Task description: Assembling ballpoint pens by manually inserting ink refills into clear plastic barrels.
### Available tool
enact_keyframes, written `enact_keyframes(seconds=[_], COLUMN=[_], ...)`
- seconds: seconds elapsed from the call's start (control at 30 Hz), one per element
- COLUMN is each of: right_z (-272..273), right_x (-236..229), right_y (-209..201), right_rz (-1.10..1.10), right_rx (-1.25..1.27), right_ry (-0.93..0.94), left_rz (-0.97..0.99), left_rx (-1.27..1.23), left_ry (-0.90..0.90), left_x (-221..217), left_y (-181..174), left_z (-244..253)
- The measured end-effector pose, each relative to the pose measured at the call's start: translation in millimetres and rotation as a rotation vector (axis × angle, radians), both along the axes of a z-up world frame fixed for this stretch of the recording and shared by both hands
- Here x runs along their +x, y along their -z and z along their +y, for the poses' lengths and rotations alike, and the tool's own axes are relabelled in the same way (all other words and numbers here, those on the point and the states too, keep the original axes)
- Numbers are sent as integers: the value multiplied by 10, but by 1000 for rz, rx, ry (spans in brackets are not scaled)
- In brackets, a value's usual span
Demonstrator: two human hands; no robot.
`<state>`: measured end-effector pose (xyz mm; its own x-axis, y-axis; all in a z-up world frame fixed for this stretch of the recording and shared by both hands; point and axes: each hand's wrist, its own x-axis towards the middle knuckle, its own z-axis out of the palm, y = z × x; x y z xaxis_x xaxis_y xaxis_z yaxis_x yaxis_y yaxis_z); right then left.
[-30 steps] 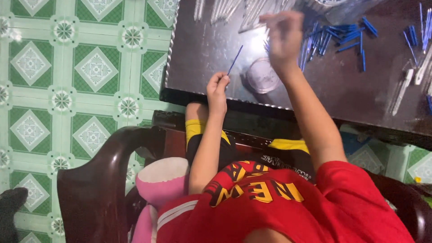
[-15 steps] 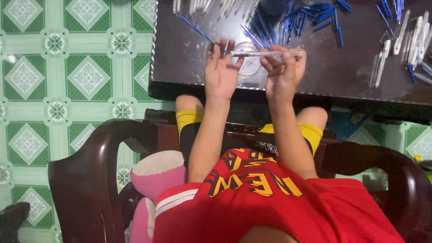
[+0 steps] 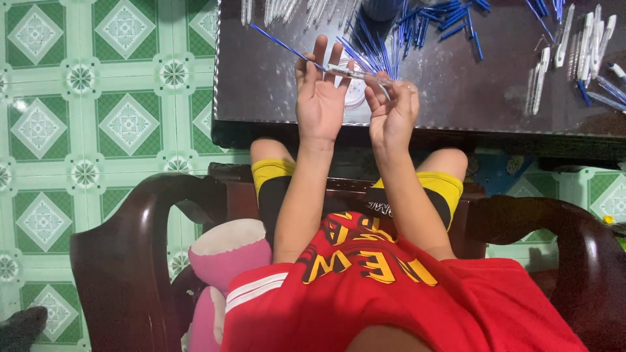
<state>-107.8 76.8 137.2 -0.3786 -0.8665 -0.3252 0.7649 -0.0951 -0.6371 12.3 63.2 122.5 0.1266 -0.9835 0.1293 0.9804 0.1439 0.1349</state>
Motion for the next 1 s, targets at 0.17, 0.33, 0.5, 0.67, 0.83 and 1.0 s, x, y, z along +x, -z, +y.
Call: enact_keyframes(seconds=[0.17,0.33,0.5,0.67,0.83,1.0], right_z=[52,61,41,40,293,266], right_x=[11,-5,0,4,15,-328], right_y=[-23,-57,-31,143,369,732], right_rz=[8,30,12,-83,-36,370], right_rx=[-13,15,-6,-10,-4,172], right_ry=[-29,-21,-31,-22,-304,-385], left_rz=[39,-43,-48,-29,-147,-364], left_rx=[70,3,13,-8,-26,83], left_ry=[-23,-107,-99,-88,-163,-221], left_x=[13,-16,-94,-127,-73,-59], left_y=[31,-29,-5,-84,-254,-173], left_z=[3,32,74,99,103,135])
